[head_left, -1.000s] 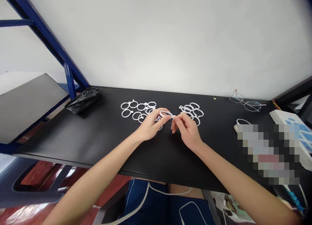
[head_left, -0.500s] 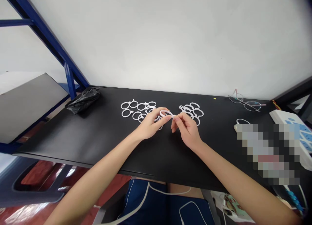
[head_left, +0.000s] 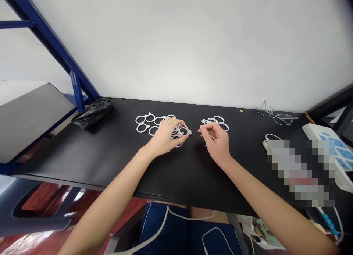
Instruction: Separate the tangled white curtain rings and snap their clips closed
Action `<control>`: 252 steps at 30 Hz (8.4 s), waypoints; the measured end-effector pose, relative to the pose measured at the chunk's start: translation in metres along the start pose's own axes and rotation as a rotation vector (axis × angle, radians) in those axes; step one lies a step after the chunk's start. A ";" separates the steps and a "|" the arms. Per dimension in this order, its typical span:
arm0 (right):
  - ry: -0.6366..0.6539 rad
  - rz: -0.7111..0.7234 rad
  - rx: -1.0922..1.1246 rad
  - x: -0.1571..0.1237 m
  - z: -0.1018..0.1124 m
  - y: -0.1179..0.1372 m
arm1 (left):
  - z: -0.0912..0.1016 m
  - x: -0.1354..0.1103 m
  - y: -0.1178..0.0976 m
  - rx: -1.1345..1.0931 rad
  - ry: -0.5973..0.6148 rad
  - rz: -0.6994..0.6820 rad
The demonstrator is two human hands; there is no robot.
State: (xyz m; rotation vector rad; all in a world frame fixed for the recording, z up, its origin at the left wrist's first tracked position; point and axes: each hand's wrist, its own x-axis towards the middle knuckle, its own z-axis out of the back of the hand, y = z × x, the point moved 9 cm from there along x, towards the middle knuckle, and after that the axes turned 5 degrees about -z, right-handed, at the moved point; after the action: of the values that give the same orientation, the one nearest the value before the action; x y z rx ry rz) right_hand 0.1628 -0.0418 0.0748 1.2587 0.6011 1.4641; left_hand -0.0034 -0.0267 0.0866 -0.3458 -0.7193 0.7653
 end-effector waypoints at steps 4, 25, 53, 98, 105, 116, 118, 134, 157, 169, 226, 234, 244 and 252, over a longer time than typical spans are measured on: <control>-0.090 0.098 -0.240 0.013 0.017 0.001 | -0.011 -0.002 0.007 0.159 0.054 0.004; -0.045 0.026 -0.399 0.033 0.026 -0.041 | -0.023 -0.007 0.024 0.213 0.062 0.024; -0.053 -0.021 -0.462 0.038 0.028 -0.046 | -0.013 -0.005 0.018 0.196 -0.023 -0.024; 0.122 0.062 0.213 -0.005 -0.006 0.013 | -0.028 0.023 -0.030 -0.225 -0.111 -0.032; 0.167 0.045 0.237 -0.016 -0.014 0.015 | -0.022 0.008 -0.032 -0.143 -0.213 -0.134; 0.275 0.191 -0.094 -0.020 -0.026 0.023 | -0.023 0.012 -0.032 -0.053 -0.130 -0.139; 0.272 0.187 -0.111 -0.020 -0.028 0.022 | -0.024 0.012 -0.031 -0.024 -0.106 -0.122; 0.296 0.127 -0.004 -0.023 -0.031 0.013 | -0.024 0.011 -0.035 -0.022 -0.096 -0.152; -0.208 0.037 -0.048 0.015 0.036 -0.006 | 0.001 0.020 0.013 0.282 -0.125 0.157; 0.076 0.069 -0.598 0.024 0.001 -0.048 | -0.023 0.022 0.018 0.255 0.009 0.050; 0.082 0.271 -0.090 -0.006 -0.010 0.022 | -0.028 0.018 -0.005 -0.185 -0.095 0.012; 0.079 0.266 -0.051 -0.004 -0.008 0.020 | -0.030 0.017 -0.009 -0.209 -0.085 -0.097; 0.072 0.286 -0.095 -0.003 -0.006 0.020 | -0.027 0.018 -0.014 -0.138 -0.090 -0.125; 0.027 0.145 0.070 -0.003 0.001 0.011 | -0.015 0.023 -0.012 -0.198 -0.067 -0.006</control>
State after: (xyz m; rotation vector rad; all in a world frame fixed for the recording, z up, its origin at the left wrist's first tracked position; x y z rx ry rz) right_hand 0.1590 -0.0480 0.0832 1.3626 0.5937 1.5940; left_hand 0.0246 -0.0183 0.0925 -0.4988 -0.8618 0.7037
